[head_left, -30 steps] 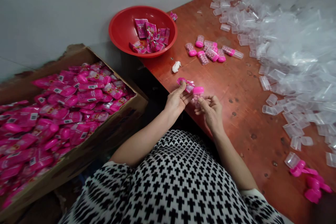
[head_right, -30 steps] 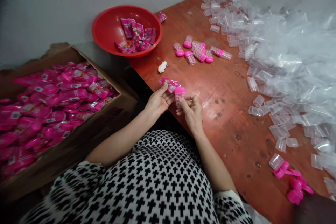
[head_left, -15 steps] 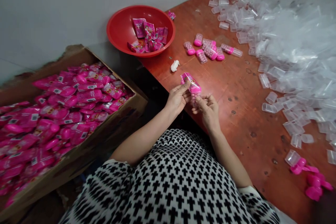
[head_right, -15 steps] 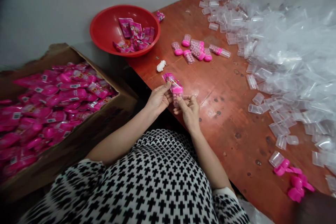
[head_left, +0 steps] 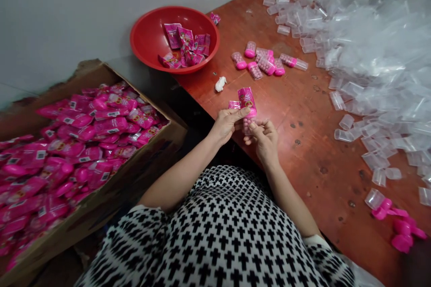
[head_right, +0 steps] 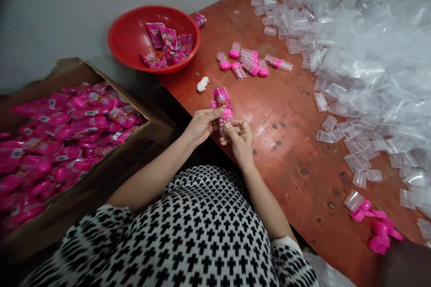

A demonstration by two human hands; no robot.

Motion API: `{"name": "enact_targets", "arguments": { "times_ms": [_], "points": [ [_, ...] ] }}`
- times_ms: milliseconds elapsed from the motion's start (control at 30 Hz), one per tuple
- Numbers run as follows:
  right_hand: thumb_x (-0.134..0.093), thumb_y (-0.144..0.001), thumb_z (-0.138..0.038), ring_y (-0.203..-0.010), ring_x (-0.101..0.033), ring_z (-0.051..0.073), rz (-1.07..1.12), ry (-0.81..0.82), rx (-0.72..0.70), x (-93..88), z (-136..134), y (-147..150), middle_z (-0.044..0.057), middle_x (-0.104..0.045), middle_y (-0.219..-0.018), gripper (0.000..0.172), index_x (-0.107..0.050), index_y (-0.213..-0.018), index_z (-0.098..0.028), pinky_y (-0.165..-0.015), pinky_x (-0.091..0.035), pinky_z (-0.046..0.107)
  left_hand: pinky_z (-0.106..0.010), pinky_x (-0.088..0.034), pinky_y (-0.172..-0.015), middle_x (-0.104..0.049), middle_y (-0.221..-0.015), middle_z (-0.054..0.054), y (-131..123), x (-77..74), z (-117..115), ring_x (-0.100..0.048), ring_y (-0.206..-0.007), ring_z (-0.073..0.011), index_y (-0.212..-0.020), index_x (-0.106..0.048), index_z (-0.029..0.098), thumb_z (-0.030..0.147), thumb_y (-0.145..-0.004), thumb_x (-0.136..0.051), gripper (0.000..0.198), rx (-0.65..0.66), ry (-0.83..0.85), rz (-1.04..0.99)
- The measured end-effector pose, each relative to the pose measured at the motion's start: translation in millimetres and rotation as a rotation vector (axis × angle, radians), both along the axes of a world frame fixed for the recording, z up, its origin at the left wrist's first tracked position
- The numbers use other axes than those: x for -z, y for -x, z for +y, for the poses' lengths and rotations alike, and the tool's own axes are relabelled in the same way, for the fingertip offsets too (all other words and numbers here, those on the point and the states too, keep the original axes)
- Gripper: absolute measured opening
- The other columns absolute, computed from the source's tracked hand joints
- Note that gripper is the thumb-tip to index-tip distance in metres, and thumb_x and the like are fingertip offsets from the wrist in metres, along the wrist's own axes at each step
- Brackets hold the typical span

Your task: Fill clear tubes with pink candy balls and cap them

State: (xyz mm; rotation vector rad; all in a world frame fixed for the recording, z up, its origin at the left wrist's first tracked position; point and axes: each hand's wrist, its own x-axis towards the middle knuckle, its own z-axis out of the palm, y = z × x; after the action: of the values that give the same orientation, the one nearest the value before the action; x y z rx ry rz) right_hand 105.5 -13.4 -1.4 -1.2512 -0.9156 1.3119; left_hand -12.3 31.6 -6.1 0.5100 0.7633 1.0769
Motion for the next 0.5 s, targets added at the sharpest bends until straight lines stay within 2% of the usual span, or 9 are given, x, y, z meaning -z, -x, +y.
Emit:
{"name": "enact_targets", "arguments": {
  "times_ms": [100,267,500],
  "points": [
    [-0.07,-0.074,-0.04,-0.042,-0.057,0.008,0.025,0.012,0.006,0.0,0.7,-0.6,-0.003,-0.069,-0.065,0.029,-0.052,-0.083,-0.02,-0.039,-0.046,0.018,-0.025,-0.051,-0.059,-0.064,-0.059,-0.004,0.2,-1.2,0.0,-0.059,-0.053,-0.0107,-0.061,-0.065,0.01,0.039,-0.058,-0.082,0.034,-0.005,-0.01,0.066],
    [-0.07,-0.074,-0.039,-0.046,-0.059,0.009,-0.187,-0.066,0.067,0.7,-1.0,0.2,-0.005,-0.069,-0.067,0.029,-0.053,-0.089,-0.021,-0.045,-0.05,0.02,-0.024,-0.049,-0.059,-0.064,-0.06,-0.003,-5.8,-4.0,-3.9,-0.059,-0.055,-0.0098,-0.06,-0.065,0.01,0.039,-0.057,-0.082,0.033,-0.116,-0.026,0.077],
    [-0.073,-0.069,-0.039,-0.041,-0.054,0.006,0.153,0.068,0.039,4.0,6.8,-0.3,-0.003,-0.066,-0.063,0.028,-0.055,-0.077,-0.019,-0.035,-0.042,0.015,-0.023,-0.046,-0.05,-0.062,-0.056,-0.003,-8.2,-2.4,-8.3,-0.055,-0.048,-0.0091,-0.062,-0.067,0.009,0.038,-0.062,-0.08,0.032,-0.038,-0.03,0.079]
  ]
}}
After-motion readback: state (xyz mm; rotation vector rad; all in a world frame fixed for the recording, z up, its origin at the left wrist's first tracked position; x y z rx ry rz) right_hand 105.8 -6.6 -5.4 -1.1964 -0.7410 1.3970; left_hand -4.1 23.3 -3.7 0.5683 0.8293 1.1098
